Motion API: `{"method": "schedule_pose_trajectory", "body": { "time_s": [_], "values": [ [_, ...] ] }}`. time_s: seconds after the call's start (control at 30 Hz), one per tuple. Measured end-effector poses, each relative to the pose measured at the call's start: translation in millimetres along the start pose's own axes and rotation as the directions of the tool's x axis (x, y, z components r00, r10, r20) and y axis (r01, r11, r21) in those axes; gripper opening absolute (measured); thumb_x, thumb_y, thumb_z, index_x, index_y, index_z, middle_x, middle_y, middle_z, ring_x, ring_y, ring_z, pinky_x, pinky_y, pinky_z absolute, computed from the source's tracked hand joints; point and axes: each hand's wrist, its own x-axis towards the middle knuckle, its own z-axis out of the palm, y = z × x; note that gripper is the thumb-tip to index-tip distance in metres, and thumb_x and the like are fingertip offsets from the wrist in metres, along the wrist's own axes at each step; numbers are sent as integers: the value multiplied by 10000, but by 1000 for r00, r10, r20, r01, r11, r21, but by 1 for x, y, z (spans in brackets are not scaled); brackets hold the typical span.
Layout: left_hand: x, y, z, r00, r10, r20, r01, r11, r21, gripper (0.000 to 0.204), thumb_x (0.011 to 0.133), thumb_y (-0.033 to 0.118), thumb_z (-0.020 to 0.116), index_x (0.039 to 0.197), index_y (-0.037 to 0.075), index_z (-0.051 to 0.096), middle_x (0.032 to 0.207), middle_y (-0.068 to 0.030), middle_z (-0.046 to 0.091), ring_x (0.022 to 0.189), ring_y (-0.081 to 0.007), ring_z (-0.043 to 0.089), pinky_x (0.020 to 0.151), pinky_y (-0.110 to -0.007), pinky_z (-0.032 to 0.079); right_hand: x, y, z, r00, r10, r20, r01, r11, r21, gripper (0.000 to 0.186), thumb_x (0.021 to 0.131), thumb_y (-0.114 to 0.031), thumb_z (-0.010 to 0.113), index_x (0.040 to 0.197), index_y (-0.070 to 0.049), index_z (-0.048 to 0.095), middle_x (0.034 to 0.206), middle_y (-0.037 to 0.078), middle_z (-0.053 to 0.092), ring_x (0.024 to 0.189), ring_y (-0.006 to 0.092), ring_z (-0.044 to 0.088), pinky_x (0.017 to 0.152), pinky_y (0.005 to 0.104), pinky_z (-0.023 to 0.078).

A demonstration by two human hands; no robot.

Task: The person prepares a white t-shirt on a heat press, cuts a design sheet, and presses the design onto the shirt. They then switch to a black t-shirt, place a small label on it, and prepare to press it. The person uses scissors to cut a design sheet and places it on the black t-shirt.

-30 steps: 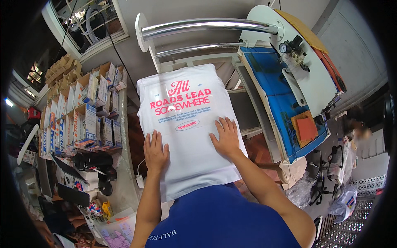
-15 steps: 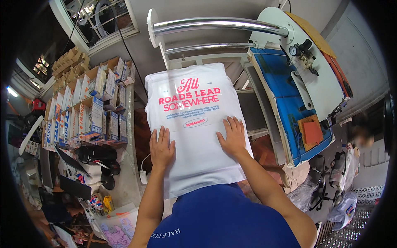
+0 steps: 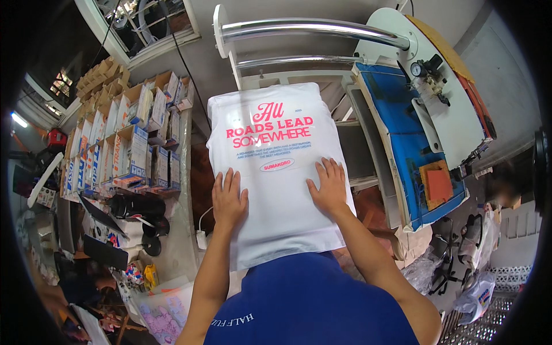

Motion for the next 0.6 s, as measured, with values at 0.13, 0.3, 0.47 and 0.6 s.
{"method": "schedule_pose_trajectory", "body": {
  "time_s": [0.13,0.3,0.47,0.6],
  "values": [
    [0,1,-1,1000,-18,2,18,1000,-10,551,894,266,613,1395,62,512,1501,-130,439,1410,-390,327,1126,-507,311,0,0,0,1000,8,5,-8,1000,12,588,937,-401,566,1382,-22,497,1496,155,405,1447,342,268,1218,503,134],
    [0,3,-3,1000,-29,9,29,999,-16,548,894,262,610,1396,63,512,1504,-127,435,1412,-387,324,1119,-508,320,0,0,0,1000,9,6,-9,1000,3,586,938,-400,564,1383,-25,496,1501,150,402,1451,340,263,1220,501,131],
    [0,4,-2,999,-43,15,44,999,-20,550,890,263,610,1393,61,514,1500,-128,437,1410,-390,325,1117,-507,321,0,0,-1,1000,16,17,-17,1000,16,587,939,-399,562,1385,-24,496,1504,152,400,1454,339,258,1222,496,130],
    [1,3,-2,999,-41,19,42,999,-29,549,888,266,611,1388,61,518,1497,-131,440,1410,-390,324,1120,-502,318,0,-1,-2,1000,17,14,-17,1000,9,590,939,-396,563,1388,-21,494,1503,152,401,1453,338,260,1222,495,131]
  ]
}}
